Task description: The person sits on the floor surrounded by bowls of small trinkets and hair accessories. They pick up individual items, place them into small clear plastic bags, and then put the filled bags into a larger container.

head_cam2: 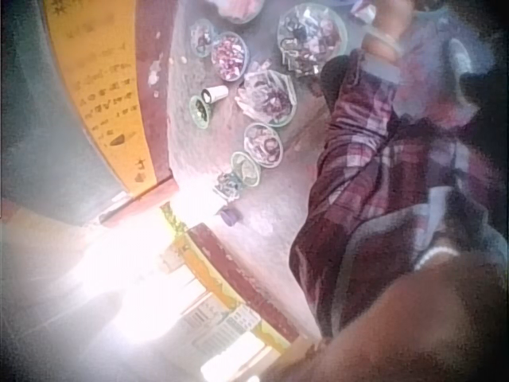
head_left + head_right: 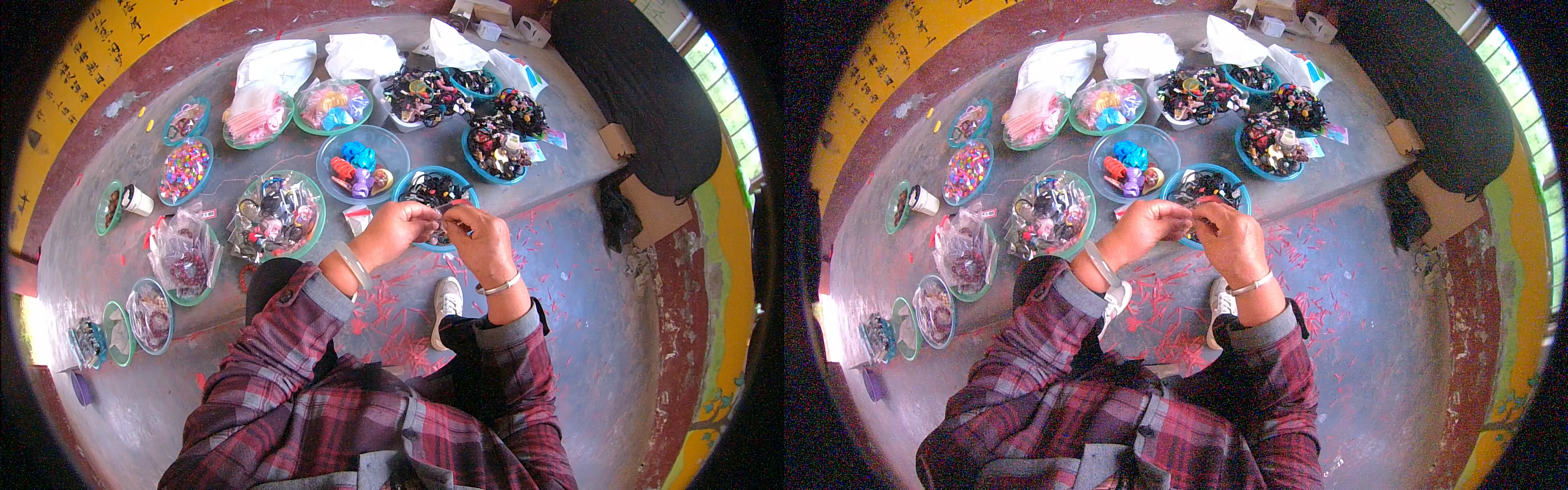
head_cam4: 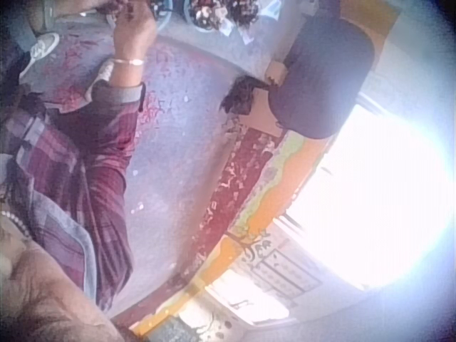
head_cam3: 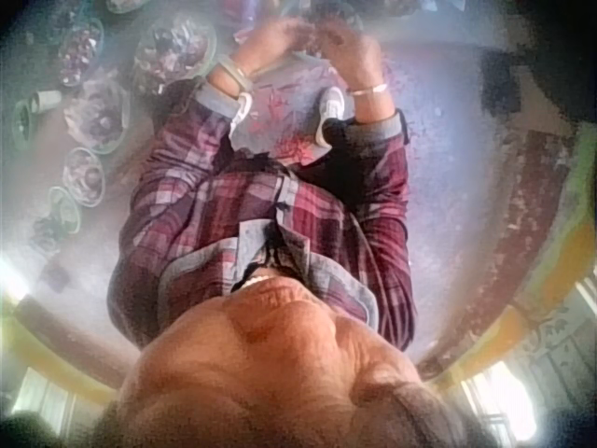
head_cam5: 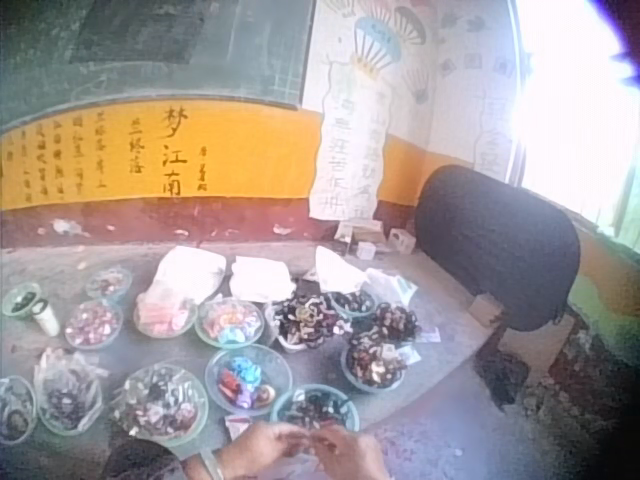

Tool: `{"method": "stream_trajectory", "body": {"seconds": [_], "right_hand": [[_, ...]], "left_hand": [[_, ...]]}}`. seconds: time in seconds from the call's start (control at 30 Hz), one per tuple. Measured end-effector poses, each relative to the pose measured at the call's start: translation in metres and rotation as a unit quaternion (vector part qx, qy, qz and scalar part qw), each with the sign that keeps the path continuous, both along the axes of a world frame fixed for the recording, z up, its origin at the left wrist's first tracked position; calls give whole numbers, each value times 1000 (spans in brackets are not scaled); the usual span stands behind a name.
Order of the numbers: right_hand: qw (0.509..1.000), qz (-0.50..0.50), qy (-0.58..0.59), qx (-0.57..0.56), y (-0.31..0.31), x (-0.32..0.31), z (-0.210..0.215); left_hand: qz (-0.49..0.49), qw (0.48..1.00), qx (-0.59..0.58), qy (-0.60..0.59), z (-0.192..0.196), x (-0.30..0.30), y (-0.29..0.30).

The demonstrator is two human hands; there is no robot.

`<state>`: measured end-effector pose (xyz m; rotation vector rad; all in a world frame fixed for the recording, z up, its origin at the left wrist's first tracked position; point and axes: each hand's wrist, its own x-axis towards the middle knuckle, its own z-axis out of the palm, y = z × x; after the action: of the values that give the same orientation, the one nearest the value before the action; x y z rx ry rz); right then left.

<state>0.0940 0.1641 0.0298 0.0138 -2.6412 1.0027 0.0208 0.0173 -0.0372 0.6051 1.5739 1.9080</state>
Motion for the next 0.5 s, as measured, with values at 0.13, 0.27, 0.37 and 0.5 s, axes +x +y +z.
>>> {"method": "stream_trajectory", "body": {"seconds": [0.13,0.27,0.37,0.5], "right_hand": [[998,22,63,9,-1,-1,-2],[994,22,86,59,-4,-1,-1],[985,35,98,135,-3,-1,-1],[976,68,135,157,-4,-4,-7]], "left_hand": [[23,999,31,-26,4,5,2],[25,1000,13,8,11,6,2],[47,997,58,17,21,9,2],[95,989,22,111,10,5,3]]}}
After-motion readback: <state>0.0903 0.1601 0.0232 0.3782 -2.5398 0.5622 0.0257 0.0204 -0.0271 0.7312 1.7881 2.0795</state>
